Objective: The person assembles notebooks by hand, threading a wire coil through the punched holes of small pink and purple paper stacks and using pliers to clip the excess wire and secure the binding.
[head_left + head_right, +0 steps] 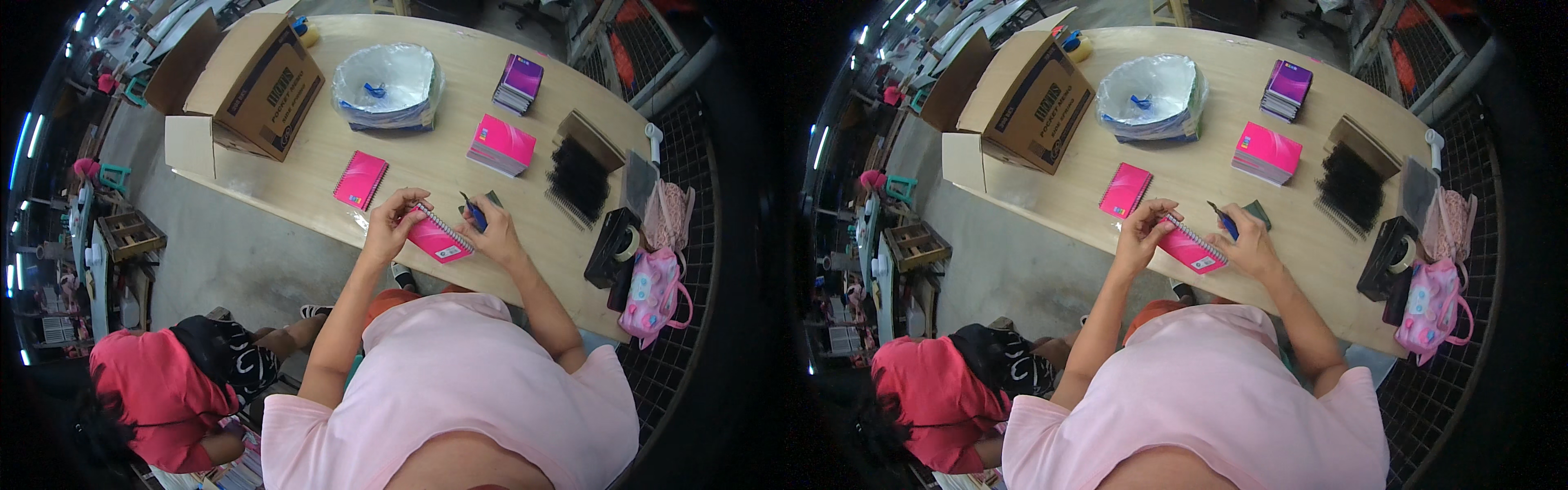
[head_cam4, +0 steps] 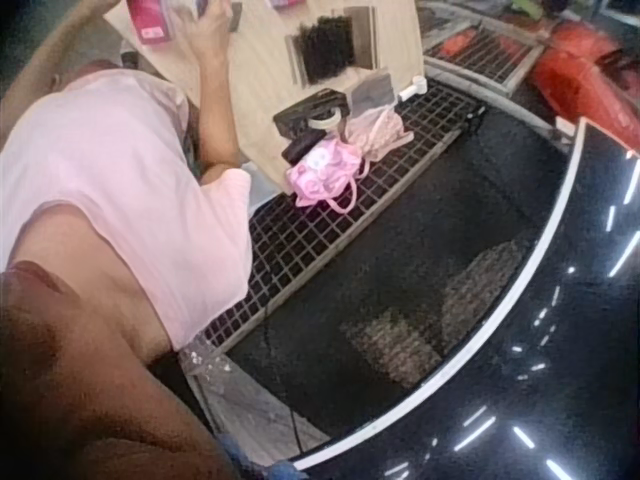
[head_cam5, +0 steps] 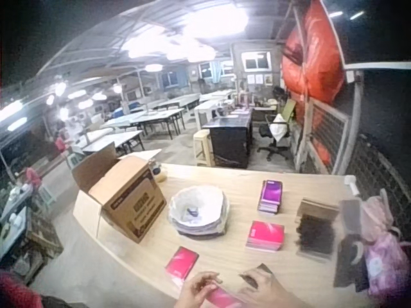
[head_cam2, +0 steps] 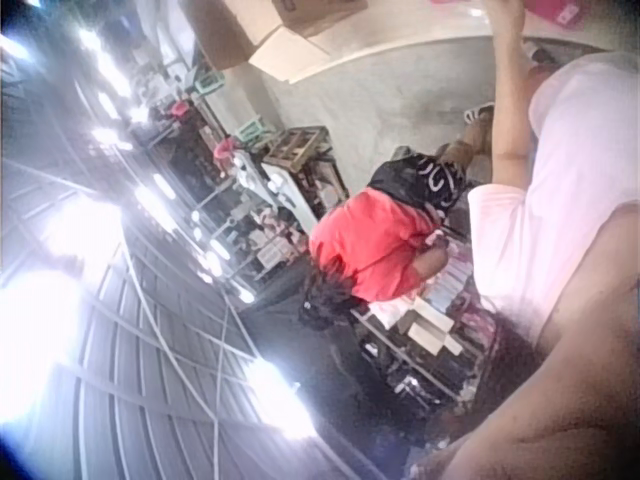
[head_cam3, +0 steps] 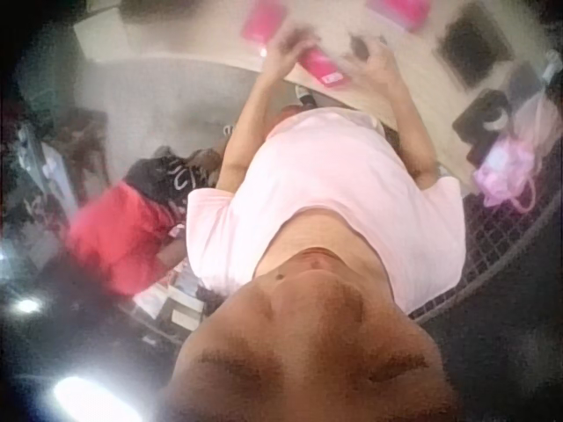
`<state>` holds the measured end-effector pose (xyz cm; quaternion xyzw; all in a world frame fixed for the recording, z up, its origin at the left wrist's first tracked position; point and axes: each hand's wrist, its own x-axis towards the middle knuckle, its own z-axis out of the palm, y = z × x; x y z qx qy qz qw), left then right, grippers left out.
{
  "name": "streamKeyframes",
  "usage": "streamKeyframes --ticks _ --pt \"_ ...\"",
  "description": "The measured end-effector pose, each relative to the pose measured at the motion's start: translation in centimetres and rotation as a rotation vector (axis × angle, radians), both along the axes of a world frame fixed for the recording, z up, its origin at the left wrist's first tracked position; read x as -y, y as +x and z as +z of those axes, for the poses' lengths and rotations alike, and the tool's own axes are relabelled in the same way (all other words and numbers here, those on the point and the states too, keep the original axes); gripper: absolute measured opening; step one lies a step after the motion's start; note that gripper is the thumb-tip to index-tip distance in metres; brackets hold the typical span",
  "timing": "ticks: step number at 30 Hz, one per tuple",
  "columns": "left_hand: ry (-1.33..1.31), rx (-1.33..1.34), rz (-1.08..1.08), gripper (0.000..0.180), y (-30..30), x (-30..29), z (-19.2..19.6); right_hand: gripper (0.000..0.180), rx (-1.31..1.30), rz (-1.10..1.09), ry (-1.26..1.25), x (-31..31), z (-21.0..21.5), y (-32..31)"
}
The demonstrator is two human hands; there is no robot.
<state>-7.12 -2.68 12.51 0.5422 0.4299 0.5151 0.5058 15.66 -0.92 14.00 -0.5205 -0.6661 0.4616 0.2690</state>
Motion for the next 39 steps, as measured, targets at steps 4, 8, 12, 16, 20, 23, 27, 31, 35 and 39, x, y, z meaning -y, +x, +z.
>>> streamKeyframes --ticks 4,8,12,16,20,23,27,31,35,39 --pt "-0.043 0.005 -0.094 0.042 -0.2 0.4 0.4 0.046 0.175 0.136 0.53 -1.5 0.8 0.6" --pt "-0.119 0.011 -0.164 0.042 -0.2 0.9 0.5 0.041 0.408 0.211 0.693 -2.1 1.1 0.1" --pt "-0.138 0.013 -0.17 0.044 -0.1 1.1 0.9 0.038 0.501 0.26 0.779 -2.2 1.0 -0.4" --pt "-0.134 0.04 -0.172 0.044 -0.1 1.3 0.7 0.036 0.501 0.281 0.793 -2.3 0.9 -0.7" --pt "-0.154 -0.006 -0.164 0.043 -0.1 1.4 0.8 0.028 0.522 0.284 0.813 -2.3 0.6 -0.8" --pt "-0.16 -0.062 -0.145 0.041 0.0 1.5 0.2 0.02 0.555 0.31 0.772 -2.5 -0.1 -0.6" --pt "-0.186 -0.123 -0.103 0.039 0.5 1.5 -0.3 0.014 0.501 0.299 0.713 -2.8 -3.2 -0.1" --pt "-0.182 -0.131 -0.072 0.038 0.3 1.8 -0.9 0.019 0.552 0.246 0.739 -1.9 -1.1 -0.7" --pt "-0.232 -0.11 -0.005 0.037 0.3 2.0 -0.9 0.035 0.491 0.182 0.884 -1.6 0.0 -0.9" --pt "-0.264 -0.096 0.002 0.036 0.0 2.1 -1.0 0.043 0.497 0.193 0.953 -1.5 0.1 -1.1"
